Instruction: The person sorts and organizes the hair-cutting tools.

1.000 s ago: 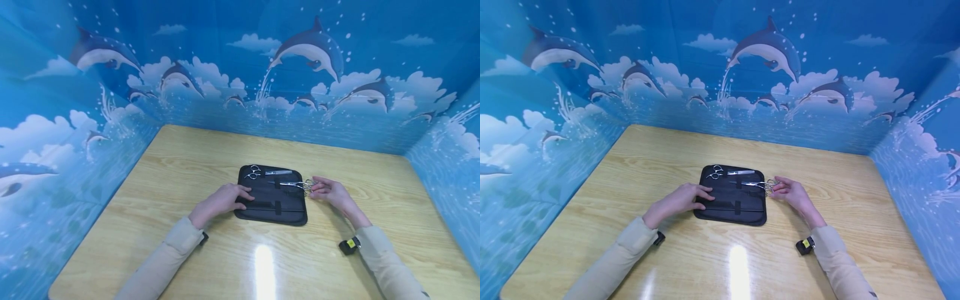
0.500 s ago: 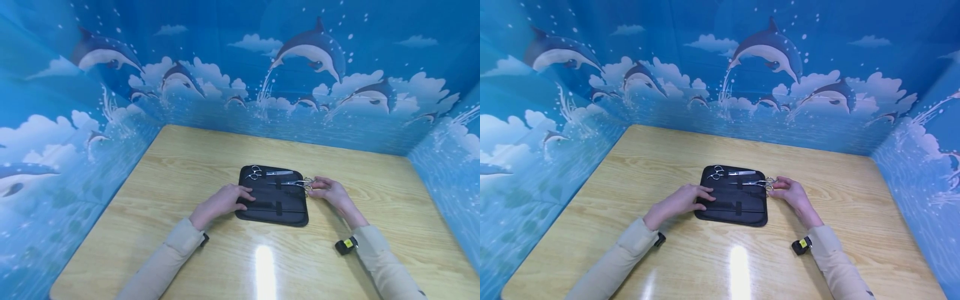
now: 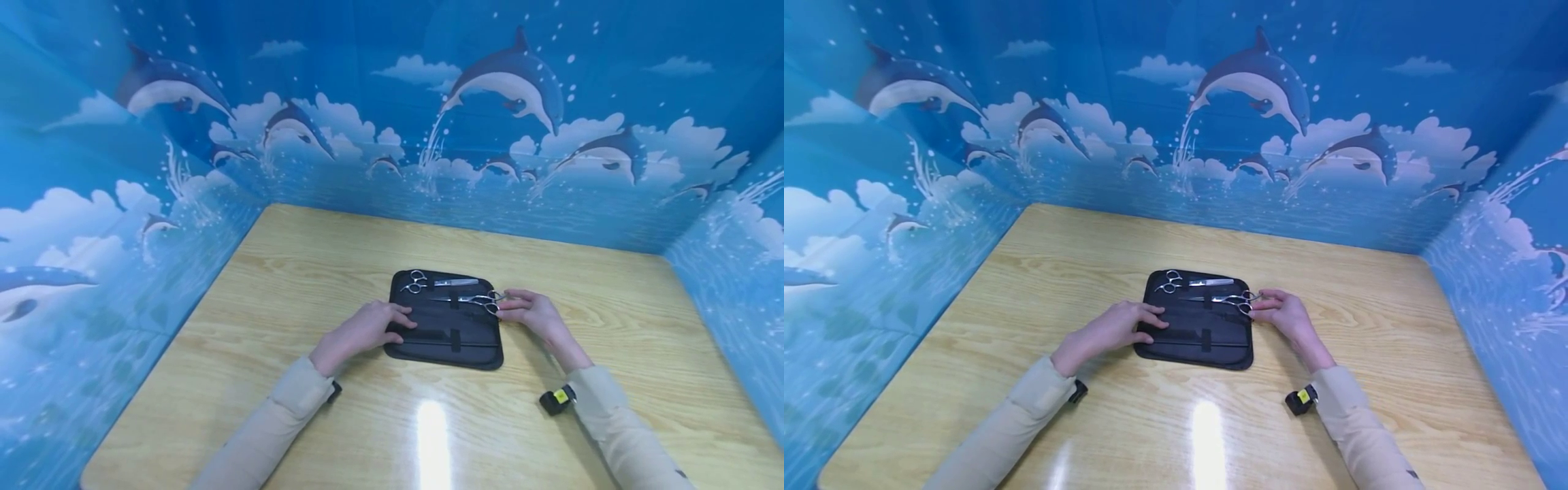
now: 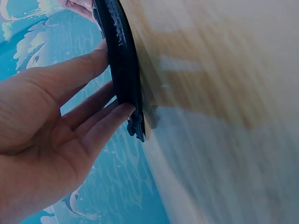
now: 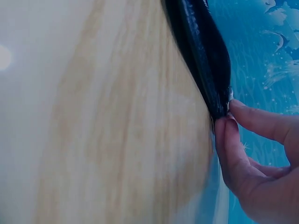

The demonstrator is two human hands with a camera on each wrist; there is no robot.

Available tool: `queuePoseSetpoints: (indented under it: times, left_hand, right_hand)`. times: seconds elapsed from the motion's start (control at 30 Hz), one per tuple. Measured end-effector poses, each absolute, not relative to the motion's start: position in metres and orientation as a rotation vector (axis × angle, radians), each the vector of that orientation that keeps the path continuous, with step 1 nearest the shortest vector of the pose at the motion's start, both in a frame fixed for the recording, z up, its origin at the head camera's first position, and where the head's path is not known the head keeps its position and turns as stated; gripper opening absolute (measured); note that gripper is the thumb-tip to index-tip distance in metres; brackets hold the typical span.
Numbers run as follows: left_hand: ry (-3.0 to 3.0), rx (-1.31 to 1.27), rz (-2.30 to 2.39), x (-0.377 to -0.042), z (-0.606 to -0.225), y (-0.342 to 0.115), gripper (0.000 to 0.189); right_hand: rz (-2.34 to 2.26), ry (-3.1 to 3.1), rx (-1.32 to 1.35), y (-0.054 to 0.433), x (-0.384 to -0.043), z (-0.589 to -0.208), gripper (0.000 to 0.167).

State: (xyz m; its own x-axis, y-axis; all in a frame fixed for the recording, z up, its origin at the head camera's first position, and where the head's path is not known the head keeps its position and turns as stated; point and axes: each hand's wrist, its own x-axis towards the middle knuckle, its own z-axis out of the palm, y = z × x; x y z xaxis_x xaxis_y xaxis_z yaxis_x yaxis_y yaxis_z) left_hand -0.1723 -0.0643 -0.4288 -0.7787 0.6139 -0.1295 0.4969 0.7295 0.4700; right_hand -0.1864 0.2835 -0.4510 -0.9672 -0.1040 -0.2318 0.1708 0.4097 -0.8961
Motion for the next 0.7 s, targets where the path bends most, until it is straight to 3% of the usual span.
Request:
queuePoseSetpoints:
  times: [0.33,0.7]
  left_hand:
    - [2.661,0.865,0.601,-0.171,-0.431,-0.066,0.037]
    - [2.647,0.857,0.637,-0.172,-0.429,-0.066,0.036]
  right_hand:
    - [-1.572,2.458,0.027,0.272,-0.188,-0.452,0.067]
    - [-1.476,2.498,0.051,0.258,-0.192,-0.45,0.052]
